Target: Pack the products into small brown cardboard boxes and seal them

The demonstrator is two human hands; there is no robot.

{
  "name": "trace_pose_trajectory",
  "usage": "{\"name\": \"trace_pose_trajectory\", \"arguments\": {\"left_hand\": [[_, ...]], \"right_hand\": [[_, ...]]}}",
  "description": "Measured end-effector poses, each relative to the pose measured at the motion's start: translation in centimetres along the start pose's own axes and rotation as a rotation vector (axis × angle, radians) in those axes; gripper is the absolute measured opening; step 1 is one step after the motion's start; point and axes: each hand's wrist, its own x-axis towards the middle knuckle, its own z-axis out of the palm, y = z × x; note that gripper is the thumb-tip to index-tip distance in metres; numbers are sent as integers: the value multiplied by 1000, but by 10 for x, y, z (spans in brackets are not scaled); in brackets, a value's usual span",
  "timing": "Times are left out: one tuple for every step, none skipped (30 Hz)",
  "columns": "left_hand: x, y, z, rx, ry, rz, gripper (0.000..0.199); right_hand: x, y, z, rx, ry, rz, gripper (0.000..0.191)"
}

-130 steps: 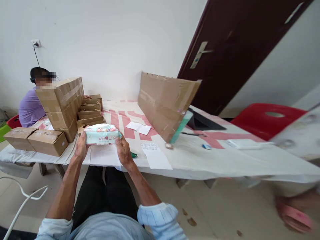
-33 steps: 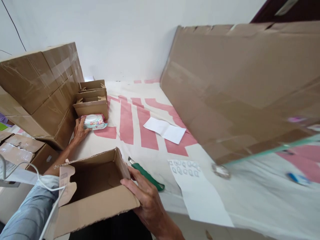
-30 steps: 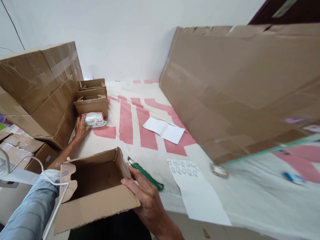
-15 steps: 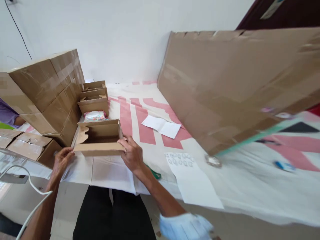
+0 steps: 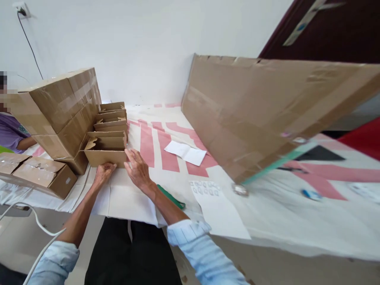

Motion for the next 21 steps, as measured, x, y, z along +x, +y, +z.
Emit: {"name": "trace_pose_trajectory", "arguments": {"left_hand": [[5, -1, 3, 5, 11, -11, 35], [9, -2, 5, 9, 22, -20, 38], [14, -4, 7, 12, 33, -26, 41], [19, -5, 8, 17, 43, -28, 43], [25, -7, 8, 22, 51, -29, 45], [30, -8, 9, 28, 57, -28, 47], [36, -9, 9, 35, 60, -26, 48], [42, -11, 8, 43, 59, -25, 49], [48, -12, 8, 51, 57, -22, 50], [54, -14, 8, 58, 53, -19, 50], [61, -15, 7, 66, 48, -15, 50], [67, -16, 7, 73, 42, -9, 49], [74, -17, 7, 80, 37, -4, 48], [82, -18, 7, 86, 33, 0, 48], [89, -19, 7, 92, 29, 3, 47], [97, -20, 7, 96, 25, 5, 46], [105, -21, 8, 98, 21, 7, 46], [113, -22, 8, 100, 15, 8, 46], [121, -22, 10, 100, 9, 8, 46], [130, -23, 11, 99, 2, 9, 46], [138, -23, 13, 97, -4, 9, 46]], "right_hand": [[-13, 5, -6, 4, 16, -21, 50], [-27, 11, -13, -2, 24, -32, 46], [-41, 18, -19, -17, 27, -34, 42], [-55, 26, -26, -41, 24, -28, 37], [-68, 34, -32, -71, 20, -18, 33], [-81, 42, -37, -107, 15, -4, 30], [-93, 50, -42, -143, 8, 12, 27], [-104, 57, -46, -177, 3, 25, 25], [-114, 63, -49, -204, -3, 35, 24], [-122, 68, -51, -224, -9, 40, 23], [-130, 71, -53, -237, -12, 39, 23], [-136, 72, -54, -246, -14, 35, 23], [-140, 72, -54, -255, -15, 30, 24], [-143, 71, -54, -263, -16, 26, 25], [-145, 70, -54, -272, -17, 23, 25], [-146, 68, -54, -283, -16, 21, 25], [-145, 67, -54, -293, -15, 22, 25], [-145, 65, -54, -300, -13, 21, 24], [-144, 64, -55, -304, -9, 20, 24], [-143, 63, -55, -305, -6, 17, 24], [-142, 63, -56, -305, -3, 14, 25]]}}
